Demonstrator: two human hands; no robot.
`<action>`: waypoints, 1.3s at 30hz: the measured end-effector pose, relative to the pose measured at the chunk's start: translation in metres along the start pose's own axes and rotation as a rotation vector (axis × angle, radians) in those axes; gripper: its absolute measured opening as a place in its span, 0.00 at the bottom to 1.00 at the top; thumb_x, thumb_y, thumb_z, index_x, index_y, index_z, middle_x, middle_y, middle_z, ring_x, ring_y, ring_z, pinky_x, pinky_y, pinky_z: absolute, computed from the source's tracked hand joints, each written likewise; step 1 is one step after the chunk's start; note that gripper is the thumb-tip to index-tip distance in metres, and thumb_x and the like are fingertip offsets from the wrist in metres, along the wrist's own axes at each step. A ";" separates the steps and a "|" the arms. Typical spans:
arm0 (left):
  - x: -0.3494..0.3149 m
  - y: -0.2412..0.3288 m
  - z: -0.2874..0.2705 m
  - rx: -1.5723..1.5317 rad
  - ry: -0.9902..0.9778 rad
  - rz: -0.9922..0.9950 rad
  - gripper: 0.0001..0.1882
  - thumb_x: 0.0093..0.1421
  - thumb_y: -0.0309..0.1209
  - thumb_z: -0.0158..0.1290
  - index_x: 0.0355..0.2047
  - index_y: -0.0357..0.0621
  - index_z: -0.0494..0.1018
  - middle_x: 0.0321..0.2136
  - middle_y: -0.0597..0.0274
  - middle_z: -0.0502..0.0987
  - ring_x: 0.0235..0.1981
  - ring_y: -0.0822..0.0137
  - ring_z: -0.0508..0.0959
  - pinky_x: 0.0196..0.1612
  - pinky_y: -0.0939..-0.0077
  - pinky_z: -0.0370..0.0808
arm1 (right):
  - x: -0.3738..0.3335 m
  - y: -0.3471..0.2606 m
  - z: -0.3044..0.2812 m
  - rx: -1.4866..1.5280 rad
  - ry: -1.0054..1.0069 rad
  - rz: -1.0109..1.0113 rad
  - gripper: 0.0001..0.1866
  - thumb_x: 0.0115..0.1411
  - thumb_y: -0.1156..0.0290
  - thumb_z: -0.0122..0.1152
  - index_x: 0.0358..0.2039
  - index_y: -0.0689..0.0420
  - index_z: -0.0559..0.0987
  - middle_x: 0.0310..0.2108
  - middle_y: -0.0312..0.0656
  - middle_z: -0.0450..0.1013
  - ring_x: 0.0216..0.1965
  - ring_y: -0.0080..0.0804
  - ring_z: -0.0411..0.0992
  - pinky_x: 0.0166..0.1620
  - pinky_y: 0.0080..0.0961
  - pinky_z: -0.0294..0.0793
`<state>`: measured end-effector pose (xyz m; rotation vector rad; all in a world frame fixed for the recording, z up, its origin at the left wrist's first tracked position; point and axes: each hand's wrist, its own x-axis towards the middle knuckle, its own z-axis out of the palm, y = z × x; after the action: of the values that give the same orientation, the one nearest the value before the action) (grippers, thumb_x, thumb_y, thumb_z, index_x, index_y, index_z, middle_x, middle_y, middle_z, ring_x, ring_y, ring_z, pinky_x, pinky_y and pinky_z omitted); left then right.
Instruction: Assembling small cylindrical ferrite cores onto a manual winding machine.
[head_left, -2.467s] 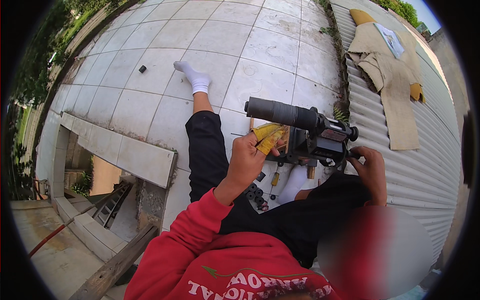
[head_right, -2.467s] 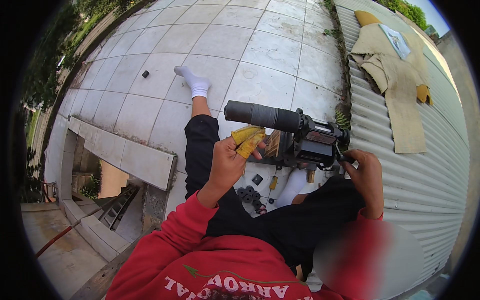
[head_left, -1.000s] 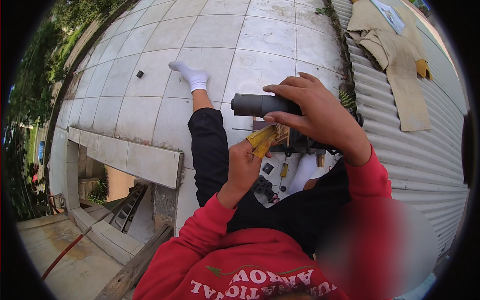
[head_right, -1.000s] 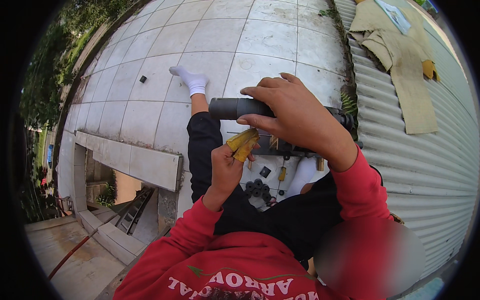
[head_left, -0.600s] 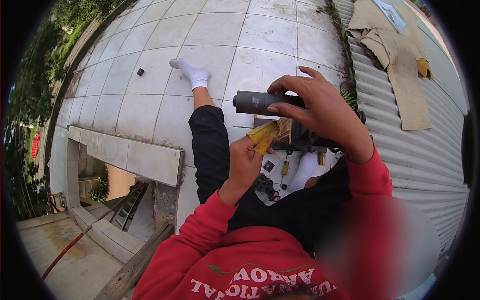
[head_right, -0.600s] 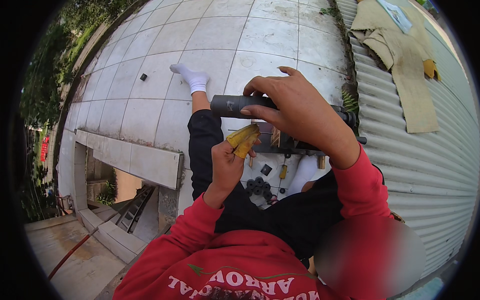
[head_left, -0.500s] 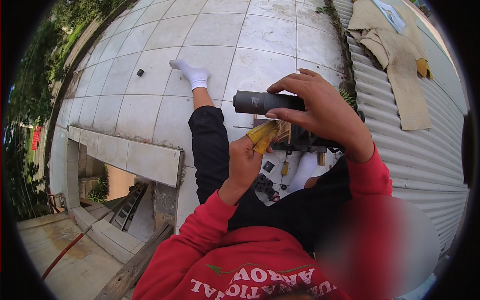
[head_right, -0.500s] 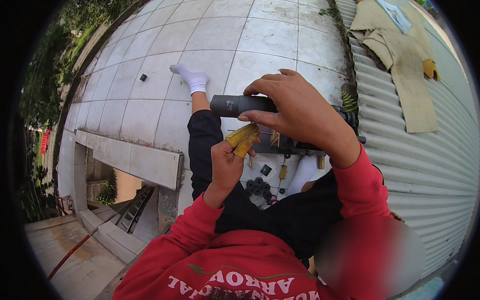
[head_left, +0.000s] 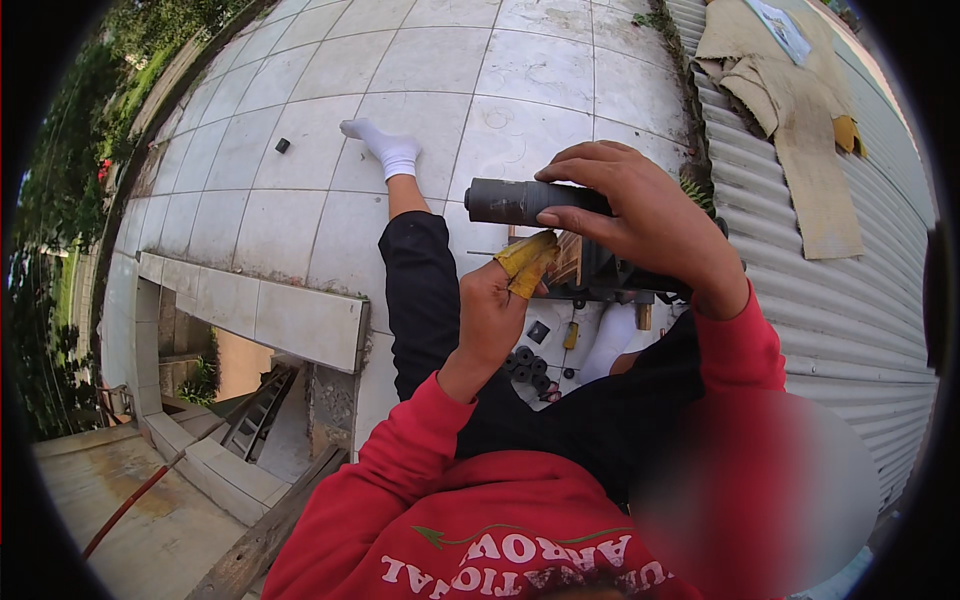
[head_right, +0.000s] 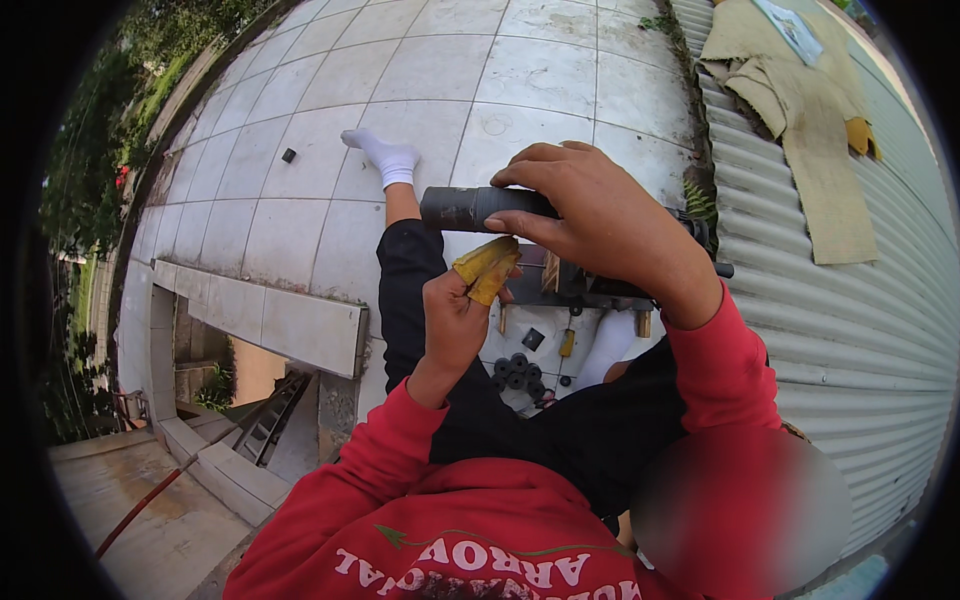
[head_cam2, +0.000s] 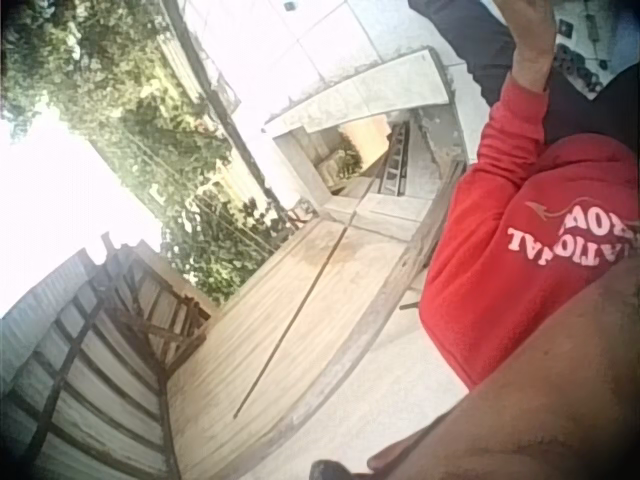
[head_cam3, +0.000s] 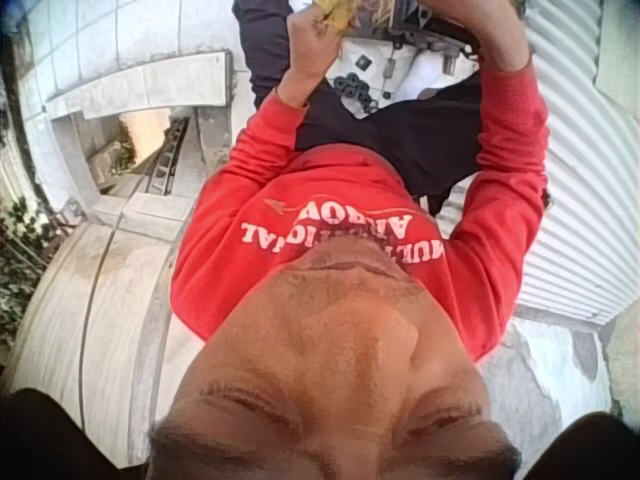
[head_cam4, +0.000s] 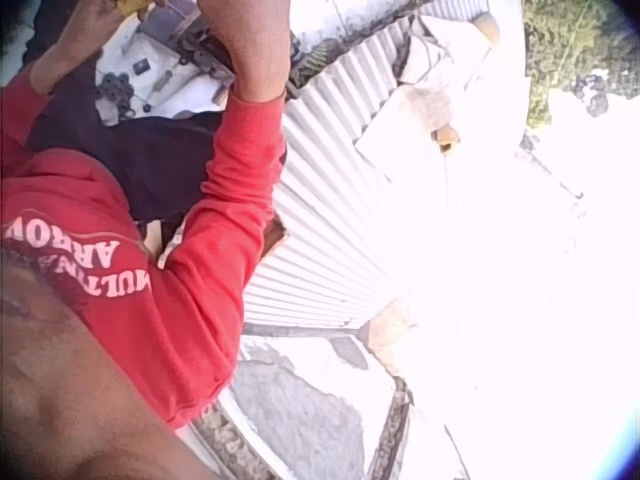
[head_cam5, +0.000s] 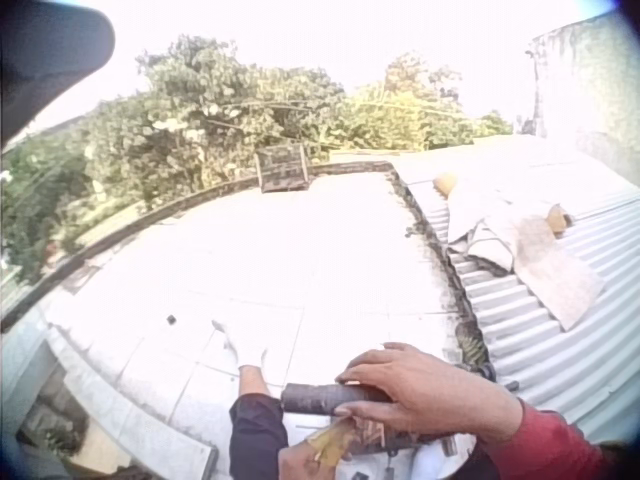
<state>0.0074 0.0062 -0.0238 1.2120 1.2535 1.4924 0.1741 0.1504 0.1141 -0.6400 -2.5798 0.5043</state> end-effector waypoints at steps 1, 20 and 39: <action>0.000 0.000 -0.002 0.040 -0.011 0.001 0.12 0.74 0.24 0.58 0.53 0.31 0.84 0.40 0.57 0.88 0.34 0.75 0.84 0.39 0.77 0.80 | 0.001 -0.002 0.001 0.001 0.000 0.000 0.21 0.66 0.58 0.72 0.54 0.56 0.81 0.39 0.47 0.84 0.42 0.52 0.82 0.64 0.50 0.72; 0.006 0.004 -0.005 0.068 -0.016 0.038 0.12 0.75 0.26 0.57 0.52 0.30 0.83 0.40 0.56 0.89 0.34 0.74 0.84 0.40 0.77 0.80 | 0.002 -0.008 -0.005 -0.020 -0.125 0.100 0.22 0.68 0.57 0.70 0.54 0.60 0.83 0.40 0.51 0.82 0.44 0.53 0.81 0.59 0.46 0.75; 0.007 0.011 -0.002 0.014 -0.012 0.053 0.13 0.76 0.27 0.57 0.53 0.30 0.83 0.40 0.56 0.89 0.34 0.75 0.84 0.39 0.78 0.80 | 0.002 -0.015 0.000 -0.001 -0.020 0.061 0.22 0.65 0.58 0.72 0.53 0.59 0.81 0.40 0.48 0.82 0.42 0.52 0.80 0.57 0.46 0.75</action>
<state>0.0039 0.0107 -0.0123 1.2707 1.2343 1.5148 0.1670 0.1394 0.1211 -0.7197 -2.5859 0.5316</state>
